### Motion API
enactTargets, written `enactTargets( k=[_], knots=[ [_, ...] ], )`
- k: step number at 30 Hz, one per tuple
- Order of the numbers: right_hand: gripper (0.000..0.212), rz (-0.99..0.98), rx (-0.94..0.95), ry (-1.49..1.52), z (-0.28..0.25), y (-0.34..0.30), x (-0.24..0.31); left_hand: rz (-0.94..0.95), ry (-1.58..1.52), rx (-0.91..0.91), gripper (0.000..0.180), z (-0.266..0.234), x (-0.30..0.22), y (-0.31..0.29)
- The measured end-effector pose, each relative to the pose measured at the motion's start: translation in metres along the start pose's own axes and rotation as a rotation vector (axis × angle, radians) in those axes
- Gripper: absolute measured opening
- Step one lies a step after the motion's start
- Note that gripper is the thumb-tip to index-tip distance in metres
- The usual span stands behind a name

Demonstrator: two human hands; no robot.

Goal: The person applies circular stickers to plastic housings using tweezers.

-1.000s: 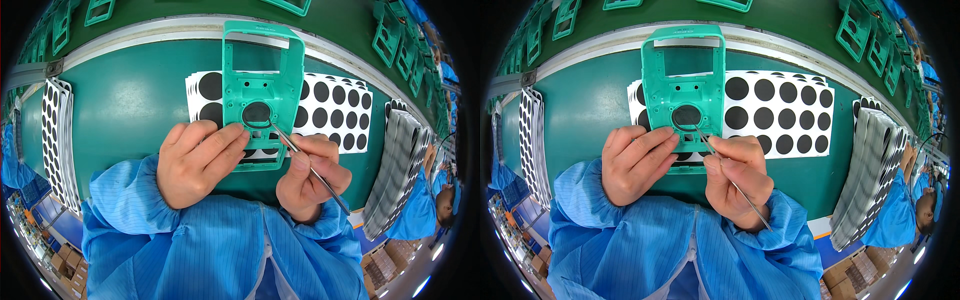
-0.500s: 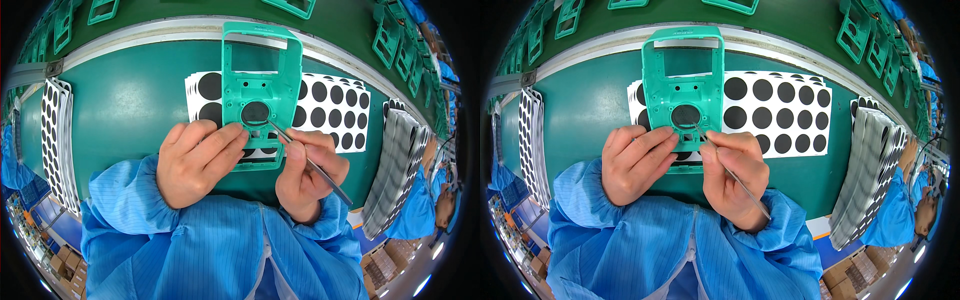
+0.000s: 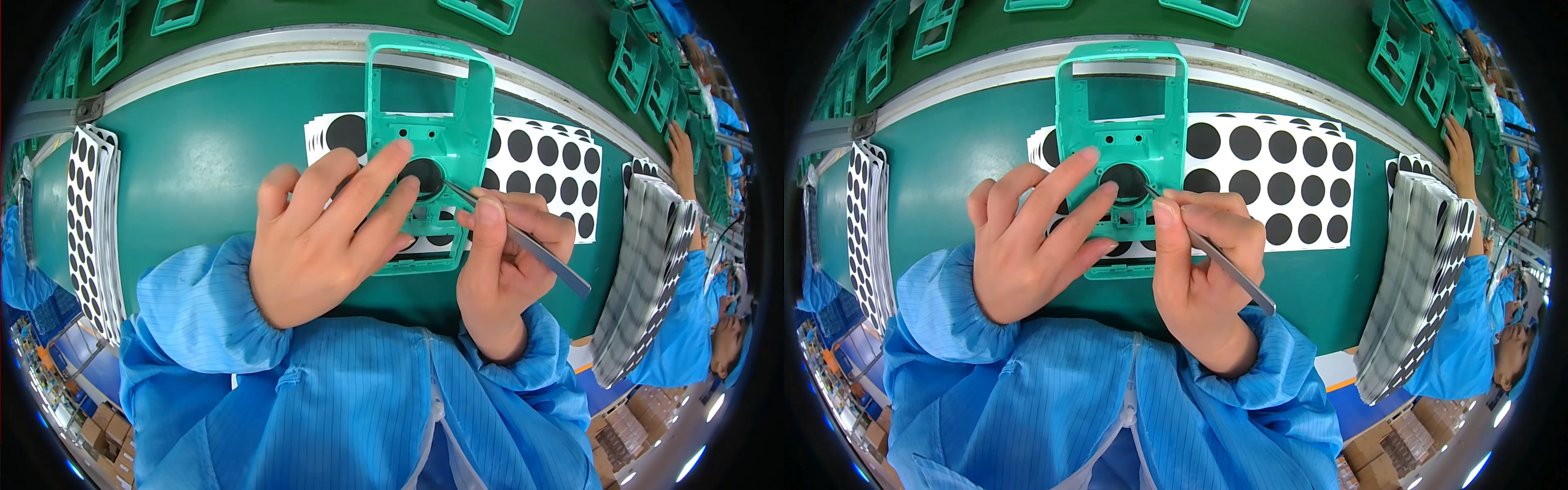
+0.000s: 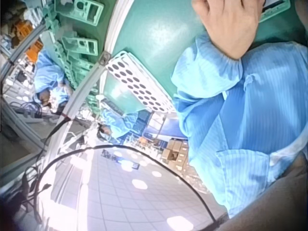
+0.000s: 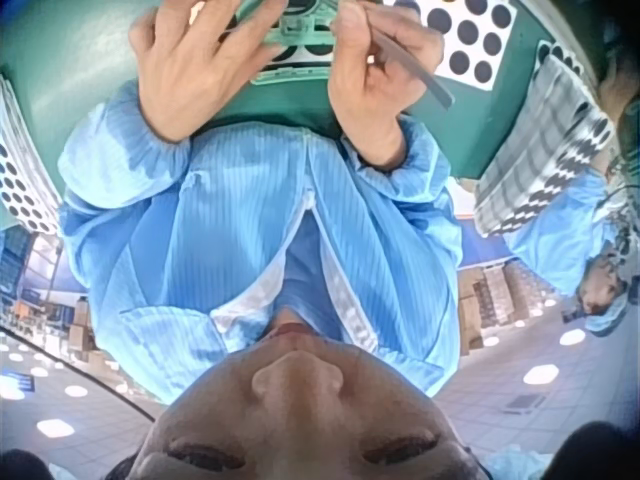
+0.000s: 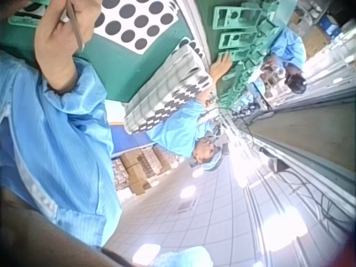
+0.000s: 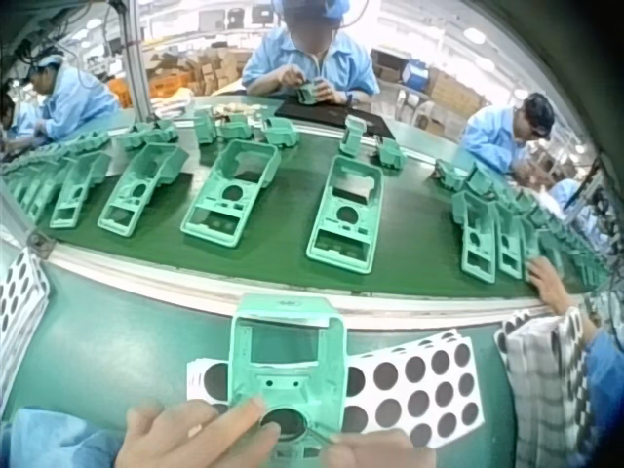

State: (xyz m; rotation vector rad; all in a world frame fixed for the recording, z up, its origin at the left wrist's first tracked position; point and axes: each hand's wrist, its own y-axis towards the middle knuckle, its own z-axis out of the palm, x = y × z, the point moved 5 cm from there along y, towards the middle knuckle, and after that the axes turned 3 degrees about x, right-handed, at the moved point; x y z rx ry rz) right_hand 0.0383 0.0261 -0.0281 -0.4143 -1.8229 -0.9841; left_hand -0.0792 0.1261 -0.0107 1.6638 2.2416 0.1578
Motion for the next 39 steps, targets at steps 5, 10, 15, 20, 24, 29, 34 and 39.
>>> enactTargets(
  k=[5,10,15,20,24,29,34,39],
  knots=[
    [0.018,0.006,0.11,-0.112,0.002,0.005,0.003,0.002,0.064,0.061,0.054,0.006,0.002,0.006],
    [0.019,-0.008,0.004,-0.012,-0.001,0.003,0.0,0.002,0.079,0.08,0.056,0.005,-0.001,0.01],
    [0.015,0.01,0.082,-0.066,0.003,0.006,0.001,-0.007,0.079,0.087,0.059,0.008,0.0,0.011],
    [0.016,0.009,0.097,-0.12,0.003,0.004,0.003,-0.007,0.103,0.088,0.06,0.007,-0.003,0.011],
    [0.02,-0.013,0.009,-0.176,0.003,0.001,0.002,-0.007,0.138,0.1,0.06,0.009,-0.004,0.012],
    [0.019,-0.003,0.019,-0.147,0.0,0.0,0.003,0.001,0.175,0.113,0.06,0.009,-0.003,0.012],
    [0.018,-0.008,0.041,-0.128,-0.001,-0.001,0.005,0.001,0.157,0.11,0.06,0.009,-0.003,0.012],
    [0.016,0.055,0.108,-0.095,-0.002,0.006,0.007,-0.018,0.116,0.107,0.062,0.008,-0.002,0.012]
  ],
)
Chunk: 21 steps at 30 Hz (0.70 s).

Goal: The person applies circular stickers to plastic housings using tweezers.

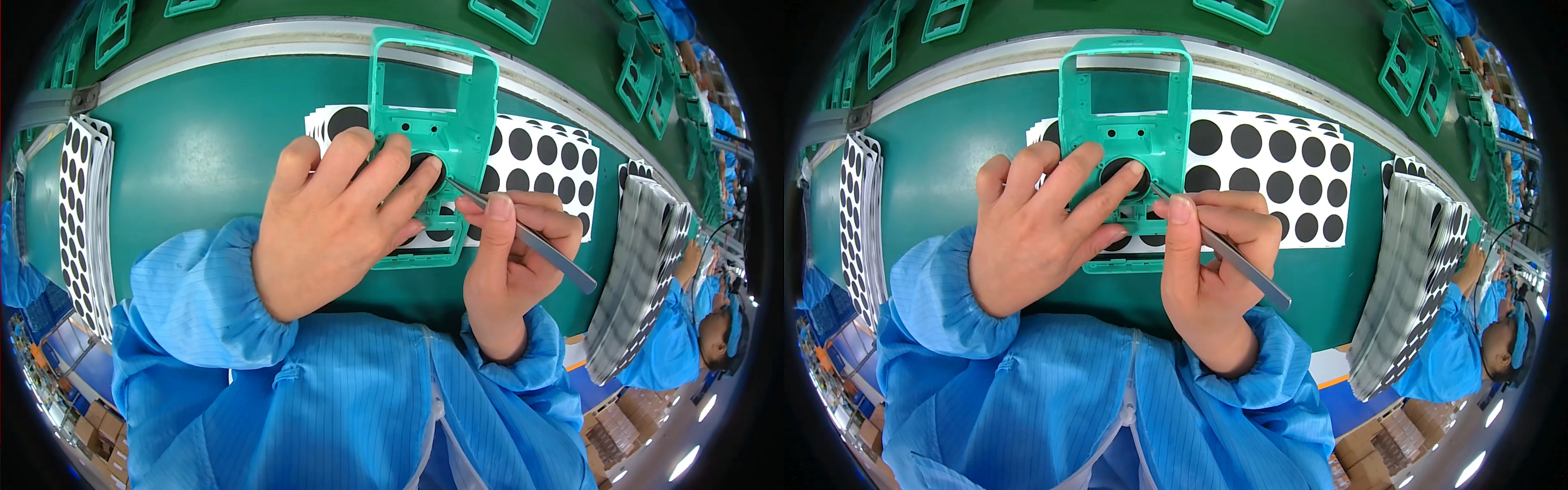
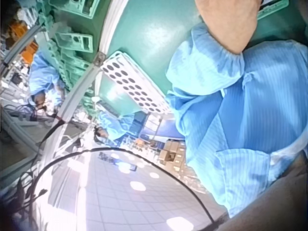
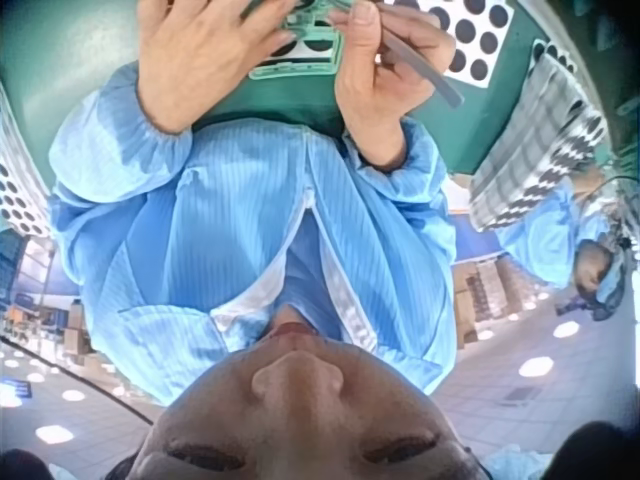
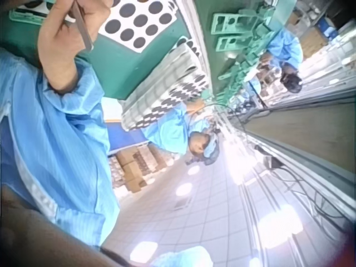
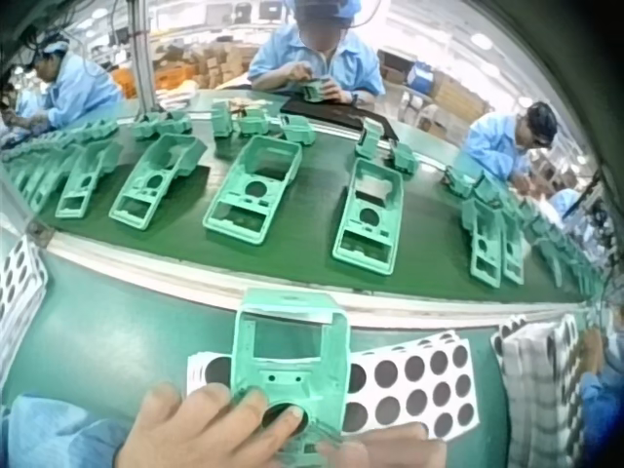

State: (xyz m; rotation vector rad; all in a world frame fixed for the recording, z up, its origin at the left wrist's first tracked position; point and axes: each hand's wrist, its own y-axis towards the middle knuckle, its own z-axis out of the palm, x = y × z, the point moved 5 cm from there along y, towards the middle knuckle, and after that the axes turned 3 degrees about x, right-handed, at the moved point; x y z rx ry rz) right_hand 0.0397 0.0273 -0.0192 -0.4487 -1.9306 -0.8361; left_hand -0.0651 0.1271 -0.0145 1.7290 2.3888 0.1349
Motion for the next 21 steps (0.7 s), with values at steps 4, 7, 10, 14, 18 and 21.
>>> enactTargets(
  k=[4,7,10,14,18,21],
  knots=[
    [0.019,0.017,-0.081,0.093,0.001,-0.003,-0.005,-0.012,-0.117,-0.004,0.059,0.0,0.003,0.002],
    [0.017,-0.032,-0.031,0.002,0.0,-0.002,-0.004,-0.026,-0.203,0.034,0.052,-0.004,0.007,0.001],
    [0.016,-0.015,0.006,-0.017,0.0,0.001,-0.001,-0.026,-0.275,0.086,0.046,-0.003,0.007,-0.001],
    [0.015,0.205,0.074,0.158,-0.005,0.016,-0.003,-0.054,-0.329,0.084,0.044,-0.002,0.007,-0.002],
    [0.015,0.266,0.408,0.182,-0.009,0.048,-0.007,-0.039,-0.361,0.098,0.045,-0.005,0.008,-0.002],
    [0.016,0.303,0.575,0.13,-0.003,0.065,-0.006,-0.022,-0.353,0.108,0.047,-0.007,0.011,-0.002]
  ],
)
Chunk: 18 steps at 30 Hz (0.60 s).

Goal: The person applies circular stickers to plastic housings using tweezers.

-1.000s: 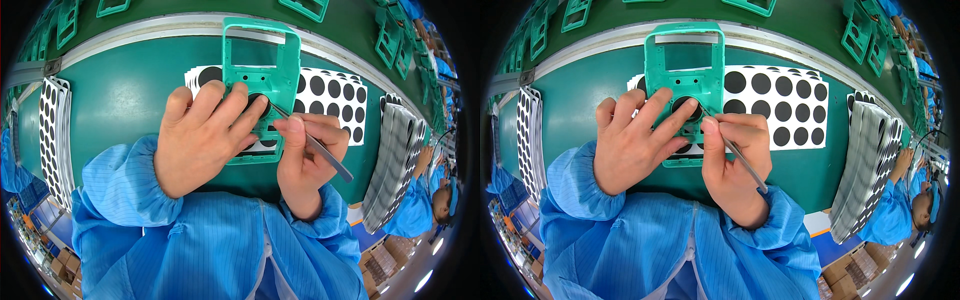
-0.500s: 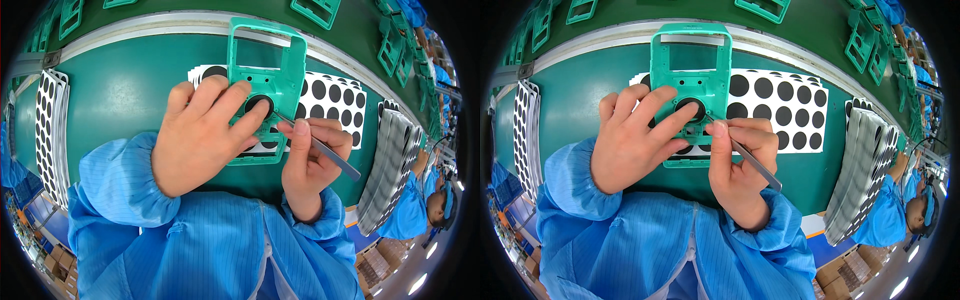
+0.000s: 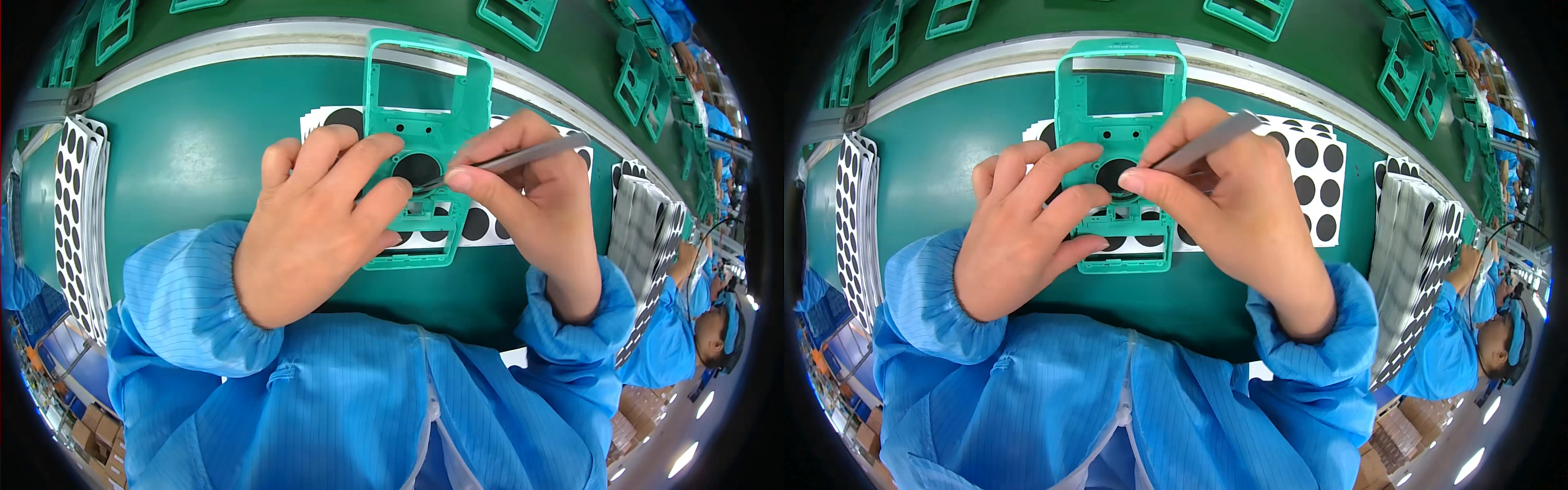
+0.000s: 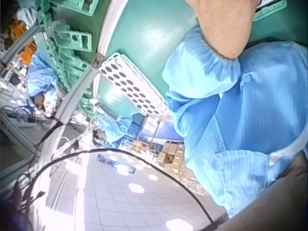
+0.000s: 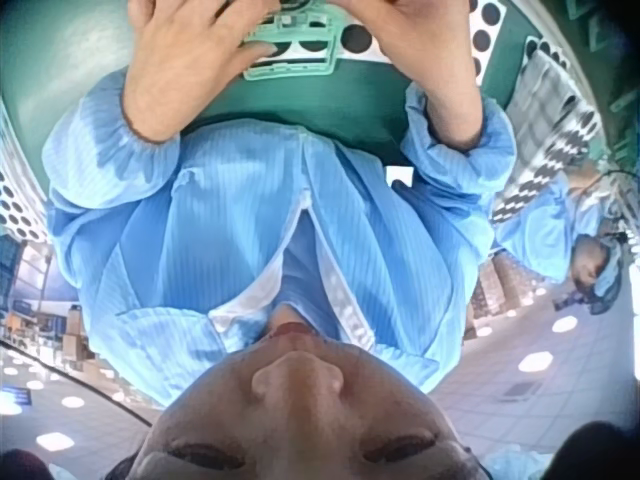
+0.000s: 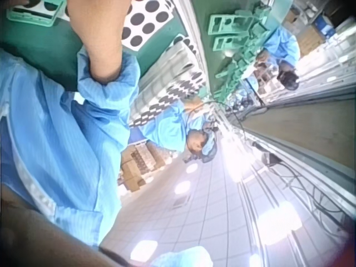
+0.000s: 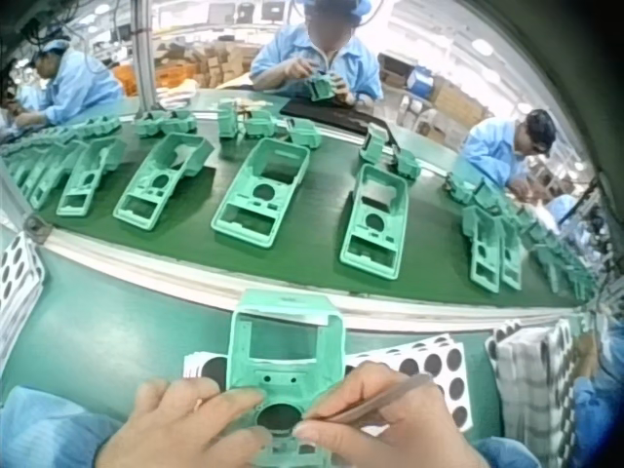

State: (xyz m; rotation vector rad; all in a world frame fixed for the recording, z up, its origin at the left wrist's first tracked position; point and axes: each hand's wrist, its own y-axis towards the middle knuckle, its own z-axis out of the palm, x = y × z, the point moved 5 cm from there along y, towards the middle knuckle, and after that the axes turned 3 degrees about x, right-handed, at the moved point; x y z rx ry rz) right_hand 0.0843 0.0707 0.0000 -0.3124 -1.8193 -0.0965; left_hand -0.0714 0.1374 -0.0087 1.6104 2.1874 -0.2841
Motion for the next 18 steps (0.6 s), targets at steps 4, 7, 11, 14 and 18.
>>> enactTargets(
  k=[4,7,11,14,18],
  knots=[
    [0.017,0.171,0.178,-0.112,0.0,0.01,-0.001,0.018,0.001,-0.013,0.049,0.0,0.0,0.001],
    [0.017,0.173,0.218,-0.144,0.001,0.013,0.0,0.017,-0.004,-0.018,0.05,0.0,0.001,0.001],
    [0.015,0.116,0.257,-0.161,0.003,0.016,0.001,0.014,0.007,-0.017,0.051,0.0,0.002,0.001],
    [0.016,0.093,0.274,-0.174,0.004,0.019,0.001,0.009,0.012,-0.02,0.051,0.0,0.003,0.001],
    [0.016,0.077,0.281,-0.208,0.004,0.022,0.005,0.016,0.009,-0.022,0.05,-0.001,0.003,0.002]
  ],
)
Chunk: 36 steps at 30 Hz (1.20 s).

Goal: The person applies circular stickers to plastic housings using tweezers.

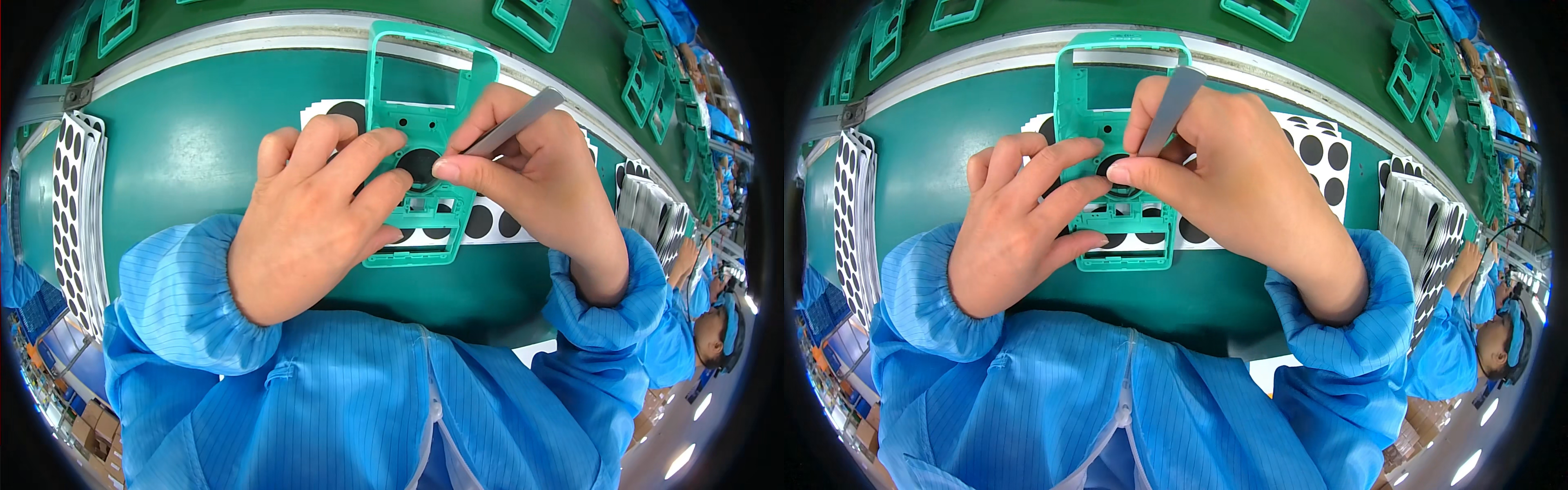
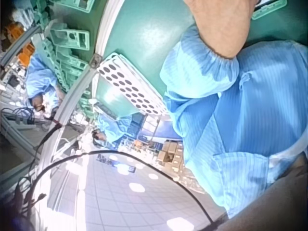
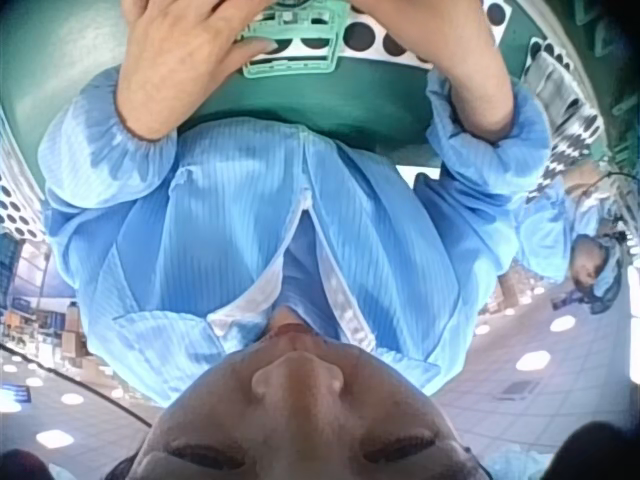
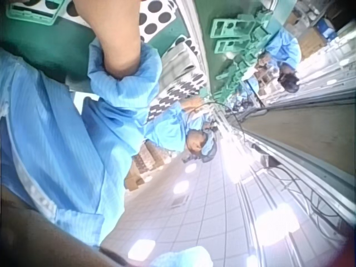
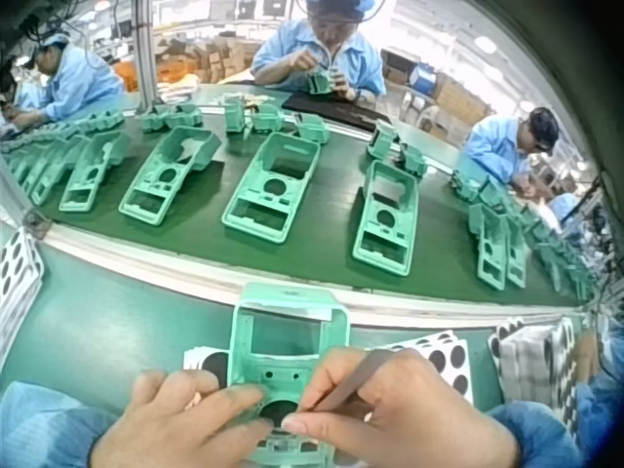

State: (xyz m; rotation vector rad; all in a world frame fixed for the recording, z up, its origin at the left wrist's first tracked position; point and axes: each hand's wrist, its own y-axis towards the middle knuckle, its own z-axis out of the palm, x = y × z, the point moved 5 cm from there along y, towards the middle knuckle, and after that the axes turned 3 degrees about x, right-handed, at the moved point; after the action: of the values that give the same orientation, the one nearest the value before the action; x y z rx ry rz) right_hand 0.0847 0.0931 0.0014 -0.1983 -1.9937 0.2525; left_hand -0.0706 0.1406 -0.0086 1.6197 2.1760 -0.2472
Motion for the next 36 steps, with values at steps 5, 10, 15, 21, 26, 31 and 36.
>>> enactTargets(
  k=[5,10,15,21,26,31,36],
  knots=[
    [0.017,0.054,0.022,-0.014,0.0,0.004,0.003,-0.002,0.008,0.005,0.049,0.0,0.001,0.0],
    [0.017,0.063,0.02,0.102,0.001,0.003,-0.004,0.003,0.008,0.011,0.047,0.0,0.0,0.0],
    [0.017,0.072,0.025,0.122,0.001,0.003,-0.005,0.002,0.012,0.012,0.046,0.0,0.0,0.0],
    [0.017,0.094,0.04,0.149,-0.002,0.002,-0.008,0.007,0.012,0.011,0.047,0.0,0.0,0.001],
    [0.015,0.108,0.029,0.168,-0.004,0.002,-0.009,0.001,0.019,0.018,0.048,0.0,-0.001,0.002],
    [0.014,0.082,0.016,0.174,-0.003,0.002,-0.008,0.004,0.014,0.023,0.047,0.0,-0.001,0.002],
    [0.014,0.077,0.006,0.171,-0.002,0.001,-0.009,0.006,0.019,0.025,0.046,0.0,-0.002,0.002]
  ],
)
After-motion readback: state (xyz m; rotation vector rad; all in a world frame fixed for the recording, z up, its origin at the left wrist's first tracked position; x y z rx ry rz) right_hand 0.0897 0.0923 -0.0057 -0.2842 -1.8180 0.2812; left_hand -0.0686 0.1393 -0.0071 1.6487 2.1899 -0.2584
